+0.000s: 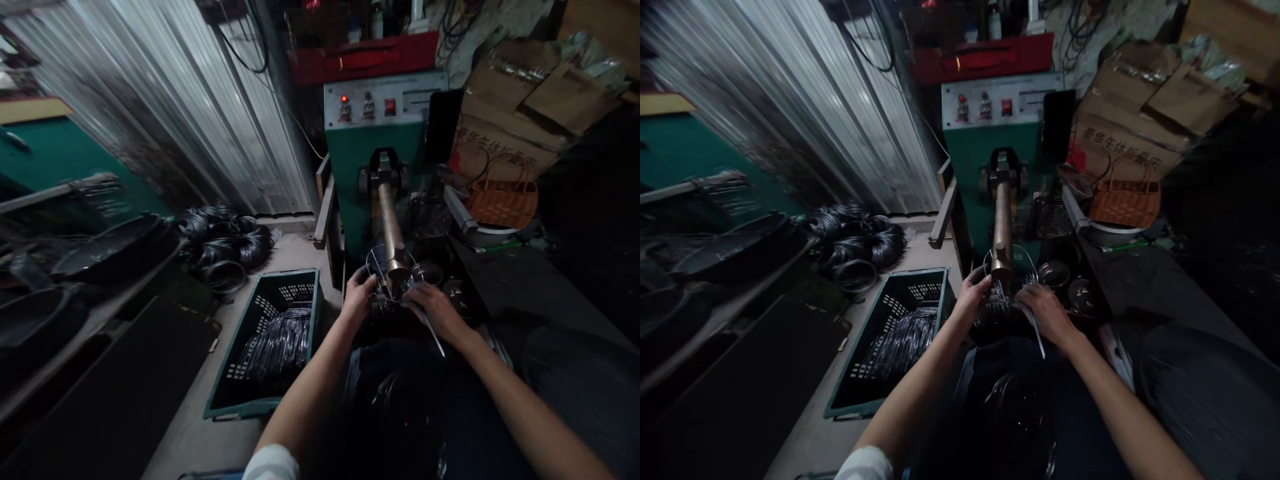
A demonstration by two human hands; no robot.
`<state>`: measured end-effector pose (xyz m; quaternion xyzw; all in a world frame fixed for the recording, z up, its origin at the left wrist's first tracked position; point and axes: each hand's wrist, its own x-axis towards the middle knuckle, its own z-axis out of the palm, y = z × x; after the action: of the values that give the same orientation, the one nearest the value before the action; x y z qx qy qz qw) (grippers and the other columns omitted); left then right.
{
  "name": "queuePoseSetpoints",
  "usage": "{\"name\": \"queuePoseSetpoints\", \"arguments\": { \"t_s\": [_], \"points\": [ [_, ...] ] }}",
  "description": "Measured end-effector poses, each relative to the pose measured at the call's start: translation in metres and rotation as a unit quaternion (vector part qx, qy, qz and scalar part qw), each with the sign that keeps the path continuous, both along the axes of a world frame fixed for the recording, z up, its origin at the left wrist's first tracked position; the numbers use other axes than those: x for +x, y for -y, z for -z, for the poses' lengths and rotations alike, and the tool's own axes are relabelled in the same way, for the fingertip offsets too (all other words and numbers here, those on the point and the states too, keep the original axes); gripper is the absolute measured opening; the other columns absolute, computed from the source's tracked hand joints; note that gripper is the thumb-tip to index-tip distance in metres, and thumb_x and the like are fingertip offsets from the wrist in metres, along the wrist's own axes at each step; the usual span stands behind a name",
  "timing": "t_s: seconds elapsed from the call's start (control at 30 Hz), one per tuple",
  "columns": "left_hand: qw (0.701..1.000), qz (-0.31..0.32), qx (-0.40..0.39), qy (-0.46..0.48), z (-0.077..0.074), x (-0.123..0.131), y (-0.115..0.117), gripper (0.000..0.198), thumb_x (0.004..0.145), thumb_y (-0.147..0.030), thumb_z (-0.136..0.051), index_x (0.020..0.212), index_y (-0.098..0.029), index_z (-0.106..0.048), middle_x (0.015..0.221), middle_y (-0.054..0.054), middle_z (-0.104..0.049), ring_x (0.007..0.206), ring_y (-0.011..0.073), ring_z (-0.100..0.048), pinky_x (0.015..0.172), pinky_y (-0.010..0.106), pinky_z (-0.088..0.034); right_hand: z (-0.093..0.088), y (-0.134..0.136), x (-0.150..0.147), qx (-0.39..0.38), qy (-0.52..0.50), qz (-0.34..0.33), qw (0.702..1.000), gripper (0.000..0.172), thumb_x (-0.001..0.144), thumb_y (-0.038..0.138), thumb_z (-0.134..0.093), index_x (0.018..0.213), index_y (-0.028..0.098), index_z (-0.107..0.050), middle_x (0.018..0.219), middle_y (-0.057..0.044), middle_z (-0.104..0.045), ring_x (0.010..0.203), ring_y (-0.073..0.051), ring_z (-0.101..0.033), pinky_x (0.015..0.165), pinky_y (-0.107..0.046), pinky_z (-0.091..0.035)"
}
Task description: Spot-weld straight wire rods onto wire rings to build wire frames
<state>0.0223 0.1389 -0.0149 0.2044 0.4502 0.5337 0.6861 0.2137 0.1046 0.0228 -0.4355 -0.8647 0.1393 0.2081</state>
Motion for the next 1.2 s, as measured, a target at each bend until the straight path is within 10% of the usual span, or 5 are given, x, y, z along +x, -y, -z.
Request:
{"name": "queuePoseSetpoints", "arguments": {
  "t_s": [0.53, 0.8, 1.03, 1.2],
  "points": [
    [1.0, 0.002, 0.024, -0.017, 0.003, 0.002, -0.009, 0.054, 0.061, -0.034, -0.081, 0.107, -0.016, -0.06, 0.068, -0.001, -0.062, 0.046, 0.0087, -0.052, 0.043, 0.021, -0.043, -0.013, 0.004, -0.005, -0.029, -0.056, -0.015, 0.998, 0.014, 0.093, 0.022, -0.053, 0.089, 0.021, -0.066, 0.088, -0.006, -0.068, 0.087, -0.02, -0.065, 0.081, -0.037, -0.055],
    [0.996, 0.066, -0.041, -0.042, -0.004, -0.017, 0.073, 0.039, 0.055, -0.039, -0.085, 0.076, -0.012, -0.064, 0.06, 0.001, -0.059, 0.05, 0.0098, -0.053, 0.048, 0.02, -0.04, -0.056, 0.087, 0.009, -0.151, -0.2, 0.043, 0.967, 0.017, 0.092, 0.027, -0.053, 0.103, 0.026, -0.066, 0.103, -0.004, -0.071, 0.094, -0.021, -0.069, 0.083, -0.034, -0.057],
    [0.993, 0.088, -0.03, -0.066, -0.017, -0.022, 0.131, 0.032, 0.066, -0.037, -0.079, 0.073, -0.015, -0.056, 0.058, -0.004, -0.051, 0.049, 0.0059, -0.043, 0.047, 0.017, -0.032, -0.057, 0.128, 0.016, -0.372, -0.35, 0.243, 0.825, 0.028, 0.083, 0.04, -0.067, 0.09, 0.022, -0.048, 0.06, 0.004, -0.064, 0.033, -0.01, -0.054, 0.035, -0.02, -0.045],
    [0.992, 0.092, -0.043, -0.077, -0.003, -0.028, 0.141, 0.03, 0.067, -0.033, -0.078, 0.072, -0.015, -0.055, 0.056, -0.005, -0.049, 0.048, 0.0054, -0.042, 0.047, 0.017, -0.031, -0.043, 0.14, 0.019, -0.361, -0.285, 0.159, 0.874, 0.019, 0.089, 0.039, -0.059, 0.087, 0.021, -0.059, 0.066, 0.0, -0.066, 0.048, -0.014, -0.064, 0.045, -0.024, -0.052]
  ]
}}
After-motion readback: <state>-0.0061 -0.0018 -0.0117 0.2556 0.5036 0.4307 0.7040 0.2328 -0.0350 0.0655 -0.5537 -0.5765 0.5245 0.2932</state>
